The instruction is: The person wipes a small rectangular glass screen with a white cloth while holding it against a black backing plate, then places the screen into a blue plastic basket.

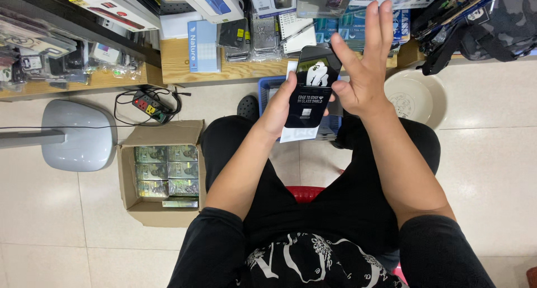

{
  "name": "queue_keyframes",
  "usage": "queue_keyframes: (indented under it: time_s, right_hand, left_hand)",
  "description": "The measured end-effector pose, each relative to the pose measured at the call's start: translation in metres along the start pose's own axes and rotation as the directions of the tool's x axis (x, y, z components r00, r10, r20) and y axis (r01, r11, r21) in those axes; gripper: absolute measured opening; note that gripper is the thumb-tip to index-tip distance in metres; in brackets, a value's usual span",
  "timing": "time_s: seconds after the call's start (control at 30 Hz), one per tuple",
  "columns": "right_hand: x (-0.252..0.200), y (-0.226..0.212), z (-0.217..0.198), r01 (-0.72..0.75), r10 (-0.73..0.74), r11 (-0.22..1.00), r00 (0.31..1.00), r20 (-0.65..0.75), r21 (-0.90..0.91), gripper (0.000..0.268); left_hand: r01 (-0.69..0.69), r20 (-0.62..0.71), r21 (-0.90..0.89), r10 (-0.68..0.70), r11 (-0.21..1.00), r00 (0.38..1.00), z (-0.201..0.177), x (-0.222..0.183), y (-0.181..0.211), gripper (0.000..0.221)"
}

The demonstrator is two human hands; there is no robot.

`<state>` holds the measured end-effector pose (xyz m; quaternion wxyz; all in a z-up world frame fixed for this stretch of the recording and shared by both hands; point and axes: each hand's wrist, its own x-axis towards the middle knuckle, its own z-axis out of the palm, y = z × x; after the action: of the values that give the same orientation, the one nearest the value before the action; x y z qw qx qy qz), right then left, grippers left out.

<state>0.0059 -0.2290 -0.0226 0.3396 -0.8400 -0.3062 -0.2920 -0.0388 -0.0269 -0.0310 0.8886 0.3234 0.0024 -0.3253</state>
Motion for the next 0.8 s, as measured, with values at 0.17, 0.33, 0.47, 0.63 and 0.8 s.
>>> queue_keyframes:
  time_s: [0.17, 0.33, 0.47, 0.63, 0.8]
  right_hand:
    - [-0.002, -0.008, 0.009, -0.053, 0.054, 0.998, 0.998, 0.029, -0.017, 0.068]
    - [-0.011, -0.026, 0.033, 0.039, -0.012, 0.987, 0.985, 0.174, -0.155, 0.074]
    - [-0.018, -0.047, 0.044, 0.099, -0.063, 0.987, 0.964, 0.257, -0.130, 0.074]
    - [-0.023, -0.071, 0.064, 0.202, -0.198, 0.979, 0.962, 0.187, -0.005, 0.069]
    - [-0.025, -0.075, 0.051, 0.257, -0.230, 0.965, 0.924, 0.305, -0.051, 0.071]
  left_hand:
    - [-0.020, -0.053, 0.022, 0.021, 1.000, 0.998, -0.007, 0.007, -0.007, 0.084]
    - [-0.231, -0.105, -0.120, 0.219, 0.966, 0.970, -0.010, 0.006, 0.001, 0.067]
    - [-0.352, -0.196, -0.071, 0.333, 0.933, 0.923, -0.010, 0.004, 0.017, 0.067]
    - [-0.309, -0.095, -0.314, 0.294, 0.898, 0.951, -0.009, 0.000, 0.035, 0.086]
    - [-0.323, 0.030, -0.316, 0.350, 0.892, 0.936, -0.015, -0.008, 0.052, 0.078]
